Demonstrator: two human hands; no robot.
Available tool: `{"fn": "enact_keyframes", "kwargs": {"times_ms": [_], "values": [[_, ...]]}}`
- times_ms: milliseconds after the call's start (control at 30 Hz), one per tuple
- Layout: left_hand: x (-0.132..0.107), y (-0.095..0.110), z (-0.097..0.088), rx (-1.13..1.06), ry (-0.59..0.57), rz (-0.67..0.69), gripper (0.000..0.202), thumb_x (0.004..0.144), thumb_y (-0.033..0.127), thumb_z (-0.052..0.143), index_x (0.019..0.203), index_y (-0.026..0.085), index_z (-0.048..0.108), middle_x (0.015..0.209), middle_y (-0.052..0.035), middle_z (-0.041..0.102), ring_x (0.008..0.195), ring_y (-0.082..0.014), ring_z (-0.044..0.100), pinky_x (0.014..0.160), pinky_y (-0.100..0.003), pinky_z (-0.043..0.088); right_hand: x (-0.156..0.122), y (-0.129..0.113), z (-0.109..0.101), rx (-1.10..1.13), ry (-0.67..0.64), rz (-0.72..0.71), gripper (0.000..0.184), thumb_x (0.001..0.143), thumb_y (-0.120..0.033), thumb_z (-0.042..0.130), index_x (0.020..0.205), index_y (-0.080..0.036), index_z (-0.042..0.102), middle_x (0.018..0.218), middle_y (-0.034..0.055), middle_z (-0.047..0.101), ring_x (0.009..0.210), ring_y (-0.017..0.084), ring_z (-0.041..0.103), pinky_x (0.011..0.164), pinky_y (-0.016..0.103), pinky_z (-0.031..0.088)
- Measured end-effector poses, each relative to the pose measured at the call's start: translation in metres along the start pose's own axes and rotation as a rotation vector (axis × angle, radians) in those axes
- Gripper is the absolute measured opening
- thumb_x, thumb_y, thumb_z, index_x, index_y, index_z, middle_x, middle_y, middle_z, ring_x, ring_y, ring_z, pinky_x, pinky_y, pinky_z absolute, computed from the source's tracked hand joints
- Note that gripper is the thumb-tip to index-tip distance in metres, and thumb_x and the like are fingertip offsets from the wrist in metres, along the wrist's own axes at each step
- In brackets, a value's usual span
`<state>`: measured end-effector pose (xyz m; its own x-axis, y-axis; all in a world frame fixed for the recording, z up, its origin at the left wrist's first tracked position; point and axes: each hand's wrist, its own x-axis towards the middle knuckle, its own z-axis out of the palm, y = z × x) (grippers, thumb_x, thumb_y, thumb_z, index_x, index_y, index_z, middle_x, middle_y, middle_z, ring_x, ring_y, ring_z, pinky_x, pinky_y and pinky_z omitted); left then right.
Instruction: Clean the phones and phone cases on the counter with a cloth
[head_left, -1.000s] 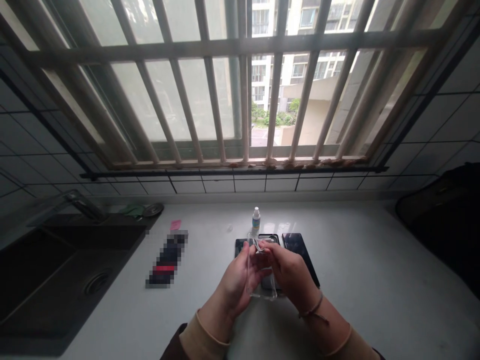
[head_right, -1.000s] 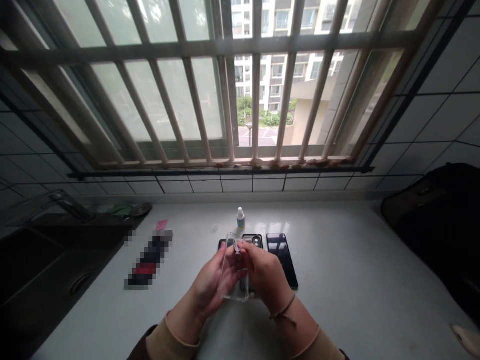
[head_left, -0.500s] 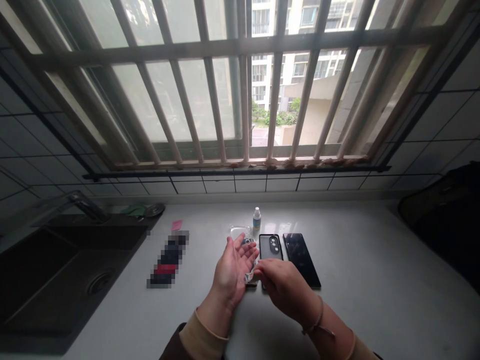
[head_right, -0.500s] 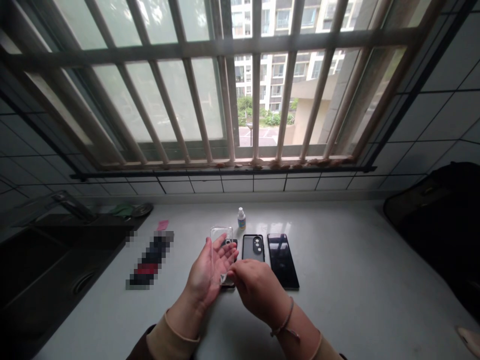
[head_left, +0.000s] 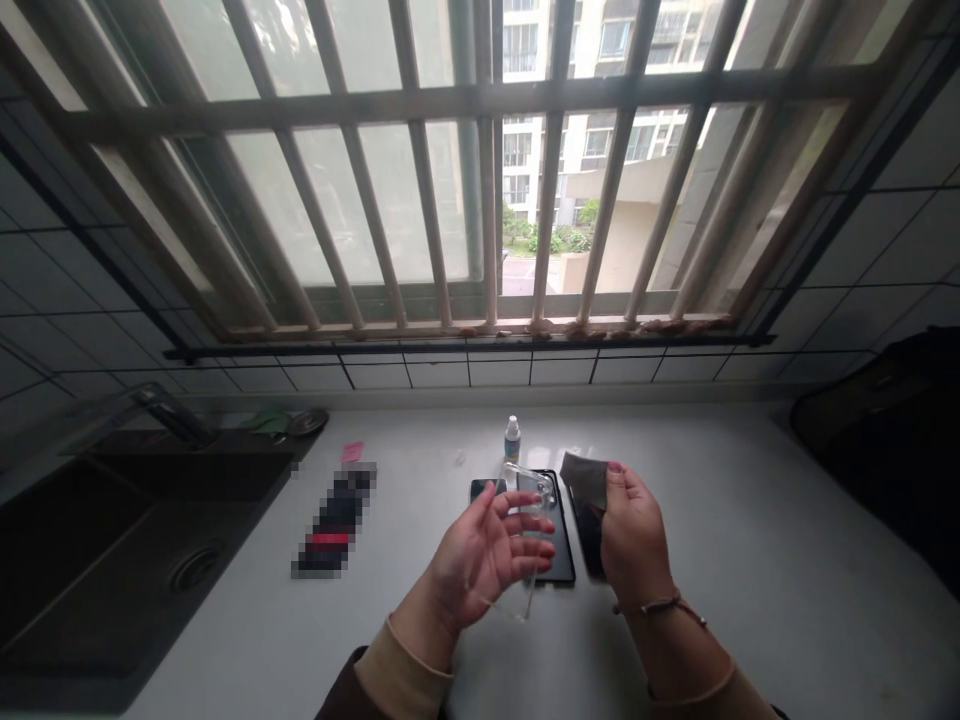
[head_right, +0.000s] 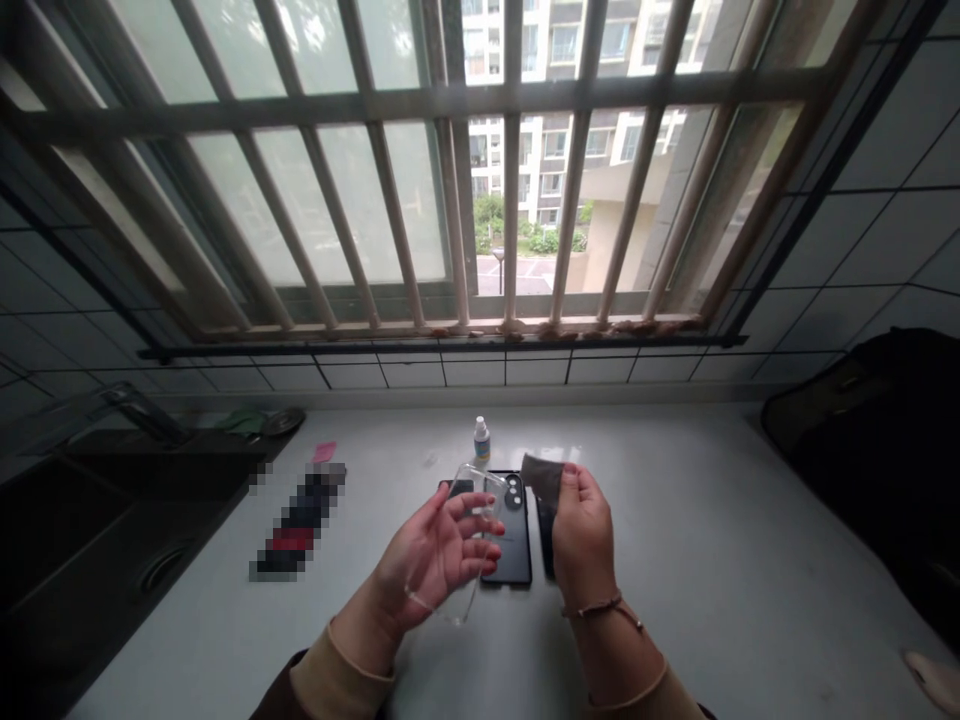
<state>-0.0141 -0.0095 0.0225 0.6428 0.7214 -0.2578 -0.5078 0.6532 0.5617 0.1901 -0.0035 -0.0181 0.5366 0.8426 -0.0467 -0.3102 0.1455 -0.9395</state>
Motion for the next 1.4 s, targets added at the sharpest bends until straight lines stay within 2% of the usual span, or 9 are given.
{"fn": "enact_keyframes", "kwargs": {"times_ms": [133,300,600,867,1000,1100,1167,1300,1400], "values": [[0.001,-0.012,-0.002,0.045,-0.159,-0.158,0.066,0.109,0.061,0.033,0.131,0.007,0.064,0.112,-0.0245,0.075,0.093,-0.0299,0.079,0.085,-0.040,0.060,-0.008,-0.007,0.010,0.131,-0.187,0.152,0.052,0.083,-0.068,0.081,0.102,-0.021,0.071,0.091,0.0045,0.081,0.077,0.020,0.075,0.071,0.030,0.059],[0.000,-0.014,-0.001,0.050,-0.173,-0.185,0.064,0.110,0.060,0.031,0.129,0.009,0.064,0.108,-0.0251,0.078,0.091,-0.0293,0.080,0.083,-0.039,0.059,-0.021,-0.014,0.017,0.199,-0.319,0.241,0.048,0.082,-0.064,0.084,0.097,-0.021,0.069,0.082,0.0023,0.078,0.069,0.020,0.073,0.065,0.030,0.058],[0.000,-0.001,-0.001,0.002,-0.050,-0.066,0.052,0.110,0.053,0.043,0.127,0.008,0.062,0.107,-0.0270,0.077,0.091,-0.0292,0.080,0.085,-0.038,0.060,-0.014,0.002,0.009,0.043,-0.307,0.020,0.047,0.097,-0.068,0.066,0.103,-0.021,0.067,0.090,0.0056,0.078,0.082,0.023,0.075,0.077,0.037,0.062],[0.006,-0.005,0.004,-0.109,0.140,-0.006,0.053,0.109,0.052,0.046,0.133,0.006,0.057,0.111,-0.0267,0.075,0.092,-0.0284,0.079,0.090,-0.039,0.062,-0.026,-0.001,0.006,-0.476,-0.268,-0.326,0.047,0.109,-0.060,0.046,0.111,-0.021,0.073,0.100,0.0075,0.080,0.090,0.024,0.074,0.078,0.032,0.056],[0.010,-0.004,0.001,-0.156,0.240,0.133,0.046,0.108,0.048,0.051,0.133,0.010,0.059,0.114,-0.0222,0.075,0.093,-0.0284,0.078,0.093,-0.043,0.061,-0.034,-0.002,0.008,-0.553,-0.362,-0.380,0.043,0.111,-0.055,0.045,0.109,-0.022,0.073,0.088,0.0049,0.079,0.074,0.021,0.072,0.067,0.029,0.053],[0.013,-0.004,-0.004,-0.166,0.281,0.221,0.041,0.108,0.046,0.052,0.130,0.013,0.061,0.110,-0.0191,0.075,0.094,-0.0282,0.077,0.090,-0.042,0.060,-0.039,-0.001,0.012,-0.523,-0.446,-0.404,0.042,0.112,-0.052,0.045,0.109,-0.022,0.073,0.089,0.0060,0.080,0.077,0.022,0.074,0.071,0.031,0.056],[0.014,-0.005,-0.006,-0.164,0.311,0.257,0.038,0.108,0.045,0.051,0.129,0.014,0.061,0.108,-0.0177,0.075,0.093,-0.0278,0.076,0.085,-0.039,0.061,-0.042,-0.001,0.013,-0.492,-0.473,-0.395,0.042,0.111,-0.052,0.045,0.110,-0.022,0.073,0.091,0.0070,0.080,0.079,0.023,0.074,0.074,0.032,0.057],[0.015,-0.002,-0.009,-0.181,0.357,0.316,0.038,0.109,0.042,0.048,0.133,0.014,0.059,0.106,-0.0169,0.074,0.088,-0.0247,0.075,0.080,-0.036,0.061,-0.045,-0.001,0.013,-0.505,-0.522,-0.381,0.044,0.111,-0.054,0.044,0.103,-0.022,0.073,0.077,0.0046,0.073,0.064,0.020,0.065,0.059,0.029,0.051],[0.014,0.004,-0.013,-0.208,0.357,0.314,0.038,0.109,0.040,0.048,0.135,0.014,0.057,0.106,-0.0170,0.073,0.089,-0.0244,0.075,0.081,-0.036,0.062,-0.046,-0.002,0.012,-0.471,-0.572,-0.364,0.043,0.111,-0.052,0.044,0.100,-0.021,0.072,0.073,0.0029,0.069,0.063,0.018,0.061,0.058,0.028,0.048]]}}
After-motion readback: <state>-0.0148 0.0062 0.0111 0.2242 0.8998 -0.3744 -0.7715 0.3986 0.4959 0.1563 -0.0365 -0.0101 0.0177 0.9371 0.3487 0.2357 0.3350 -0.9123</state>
